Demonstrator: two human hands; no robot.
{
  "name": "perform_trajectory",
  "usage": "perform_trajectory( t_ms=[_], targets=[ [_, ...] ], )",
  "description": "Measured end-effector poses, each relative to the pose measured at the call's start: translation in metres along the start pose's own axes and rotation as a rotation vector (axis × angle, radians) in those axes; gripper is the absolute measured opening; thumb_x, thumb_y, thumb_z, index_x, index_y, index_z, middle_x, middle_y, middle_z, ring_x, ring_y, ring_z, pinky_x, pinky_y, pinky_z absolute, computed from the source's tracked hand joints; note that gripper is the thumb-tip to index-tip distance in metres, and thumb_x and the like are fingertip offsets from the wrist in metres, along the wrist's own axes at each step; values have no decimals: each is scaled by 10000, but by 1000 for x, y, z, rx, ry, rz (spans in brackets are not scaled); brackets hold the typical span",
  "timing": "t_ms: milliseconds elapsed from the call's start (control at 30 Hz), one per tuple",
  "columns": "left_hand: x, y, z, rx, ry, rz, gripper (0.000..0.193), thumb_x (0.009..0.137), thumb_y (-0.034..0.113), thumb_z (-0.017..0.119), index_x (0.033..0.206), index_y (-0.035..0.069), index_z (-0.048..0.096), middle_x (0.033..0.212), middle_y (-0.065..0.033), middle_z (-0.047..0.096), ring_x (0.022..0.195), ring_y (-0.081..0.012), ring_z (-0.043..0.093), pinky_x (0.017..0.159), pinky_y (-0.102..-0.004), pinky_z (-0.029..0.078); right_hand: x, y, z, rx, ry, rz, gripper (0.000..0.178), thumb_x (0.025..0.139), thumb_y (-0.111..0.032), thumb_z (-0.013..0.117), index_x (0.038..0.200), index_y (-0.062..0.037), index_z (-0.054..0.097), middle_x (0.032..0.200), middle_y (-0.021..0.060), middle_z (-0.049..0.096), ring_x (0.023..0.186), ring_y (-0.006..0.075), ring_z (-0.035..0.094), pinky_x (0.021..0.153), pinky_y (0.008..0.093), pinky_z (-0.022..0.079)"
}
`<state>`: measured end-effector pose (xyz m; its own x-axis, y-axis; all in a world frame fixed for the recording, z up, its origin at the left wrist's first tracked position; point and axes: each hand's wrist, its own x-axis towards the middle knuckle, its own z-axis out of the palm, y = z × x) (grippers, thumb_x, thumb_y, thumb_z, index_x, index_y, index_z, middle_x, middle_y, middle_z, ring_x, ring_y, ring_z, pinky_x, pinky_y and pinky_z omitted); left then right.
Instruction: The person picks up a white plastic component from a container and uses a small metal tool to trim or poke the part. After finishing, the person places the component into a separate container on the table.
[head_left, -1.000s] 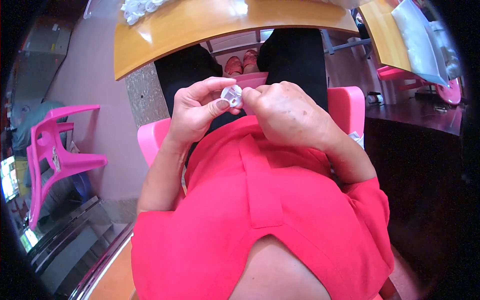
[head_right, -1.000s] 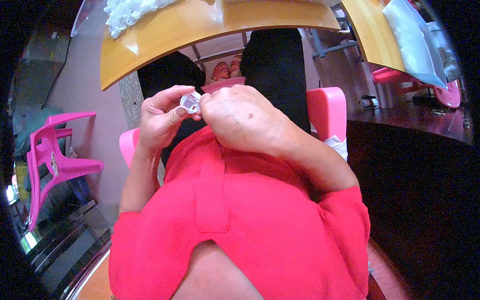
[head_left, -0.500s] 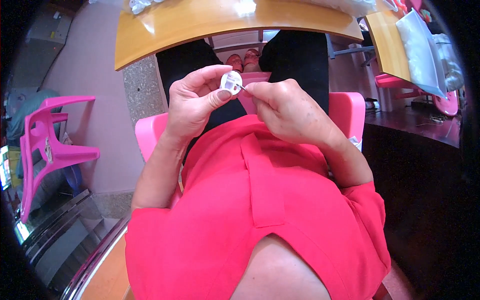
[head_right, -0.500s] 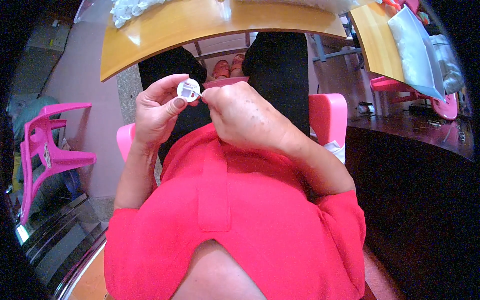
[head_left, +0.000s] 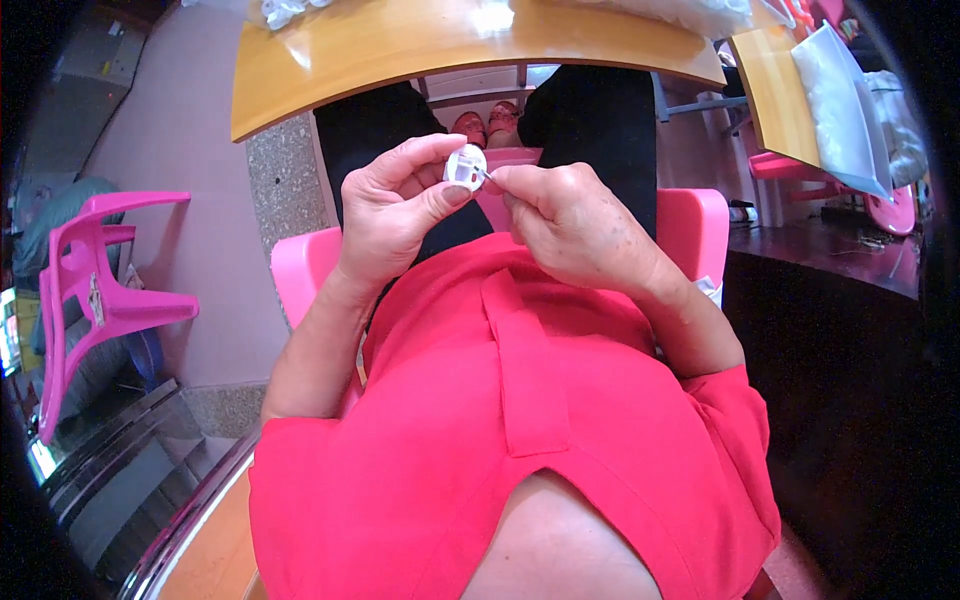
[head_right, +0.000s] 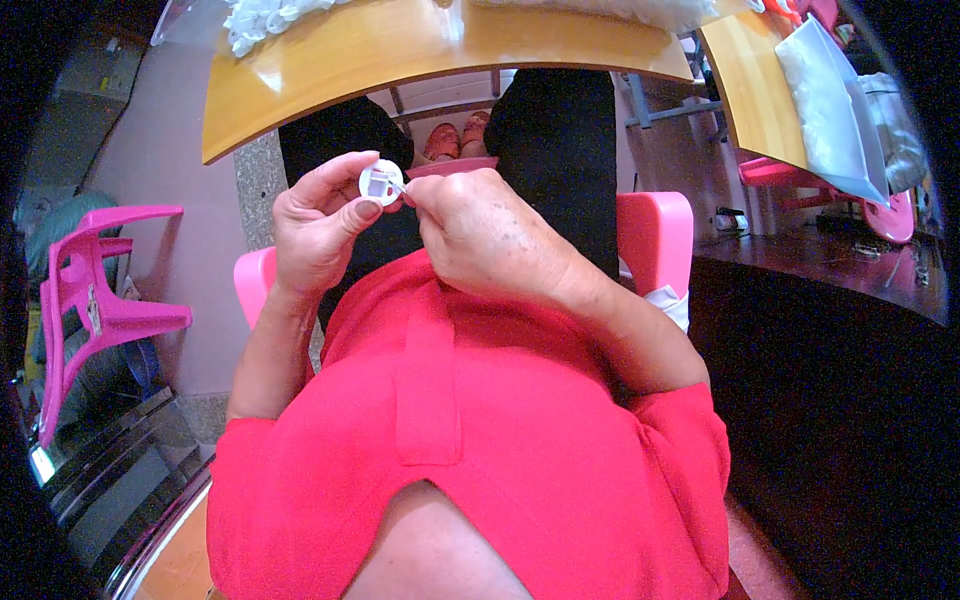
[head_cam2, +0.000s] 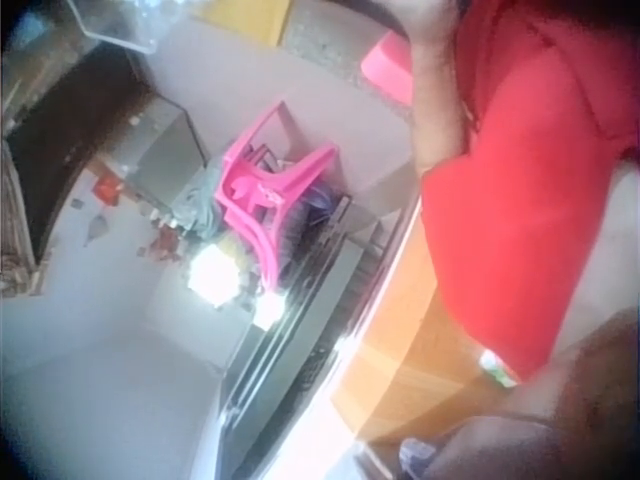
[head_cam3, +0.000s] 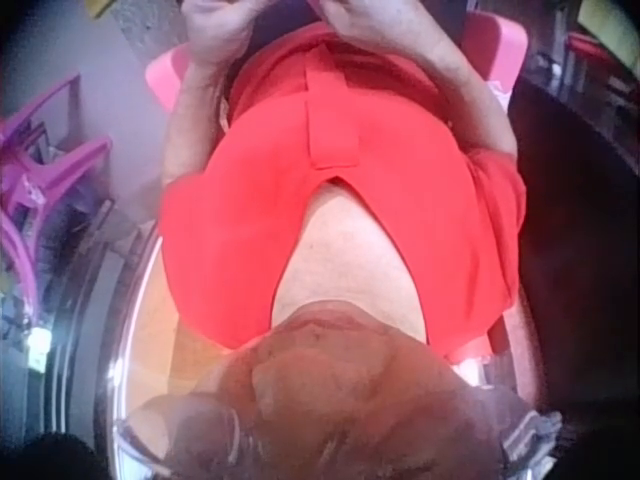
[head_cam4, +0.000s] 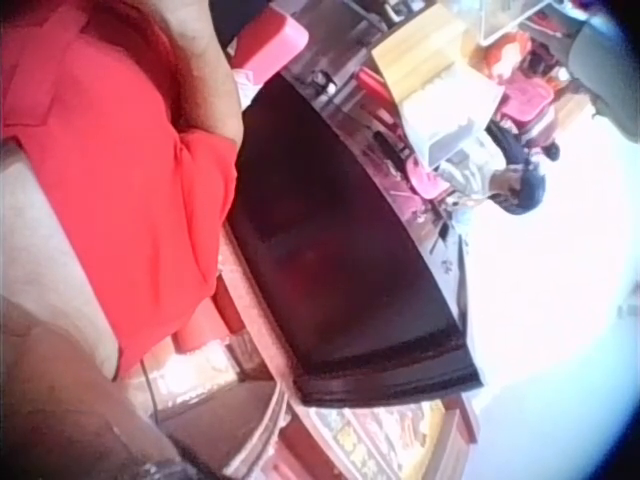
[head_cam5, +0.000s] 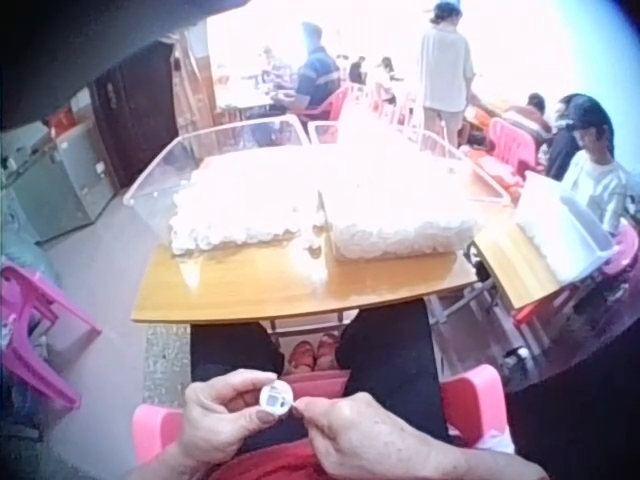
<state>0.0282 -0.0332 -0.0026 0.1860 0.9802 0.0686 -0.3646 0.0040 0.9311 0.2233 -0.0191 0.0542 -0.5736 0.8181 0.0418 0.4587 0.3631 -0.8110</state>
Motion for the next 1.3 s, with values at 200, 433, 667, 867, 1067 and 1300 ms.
perform_trajectory(
  t_ms=[200, 433, 667, 867, 1067, 1300],
  targets=[
    [-1, 1, 1, 15, 5, 37, 377, 799, -35, 696, 1161, -33, 593, 1051, -91, 652, 962, -152, 627, 862, -273, 524, -2, 2, 7, 61, 27, 3, 168, 879, 5, 503, 1002, 26, 616, 665, 214, 580, 594, 271, 625, 552, 340, 470],
    [-1, 2, 2, 15, 3, 76, 370, 798, -40, 694, 1153, -36, 594, 1046, -82, 637, 957, -150, 623, 855, -269, 524, -3, 4, 12, 56, 46, -37, 132, 877, 23, 520, 983, 31, 599, 699, 213, 583, 611, 301, 620, 556, 347, 471],
    [-2, 0, 1, 45, 8, 92, 375, 786, -34, 707, 1147, -29, 606, 1042, -69, 624, 952, -142, 617, 854, -257, 519, -1, 3, 15, 19, 76, -63, 45, 799, -3, 518, 827, 33, 522, 680, 267, 574, 685, 439, 606, 595, 493, 492],
    [-3, -1, 3, -11, 31, 79, 397, 787, -36, 706, 1168, -30, 594, 1055, -79, 631, 970, -150, 619, 871, -269, 516, -3, 10, 24, -45, 139, -159, 88, 783, 7, 534, 855, 35, 493, 685, 247, 582, 661, 427, 609, 576, 490, 497],
    [-4, 2, 8, -91, 72, 64, 400, 797, -38, 694, 1180, -43, 579, 1065, -106, 649, 988, -170, 628, 884, -281, 514, -5, 9, 33, -90, 195, -172, 146, 775, 25, 534, 902, 43, 464, 682, 245, 577, 646, 429, 600, 571, 489, 497],
    [-4, 0, 9, -202, 78, 55, 413, 801, -36, 692, 1194, -49, 567, 1078, -132, 653, 987, -179, 635, 891, -280, 510, -4, 7, 32, -102, 203, -191, 160, 770, 25, 526, 914, 46, 461, 687, 229, 575, 638, 412, 604, 555, 478, 501]
  ],
)
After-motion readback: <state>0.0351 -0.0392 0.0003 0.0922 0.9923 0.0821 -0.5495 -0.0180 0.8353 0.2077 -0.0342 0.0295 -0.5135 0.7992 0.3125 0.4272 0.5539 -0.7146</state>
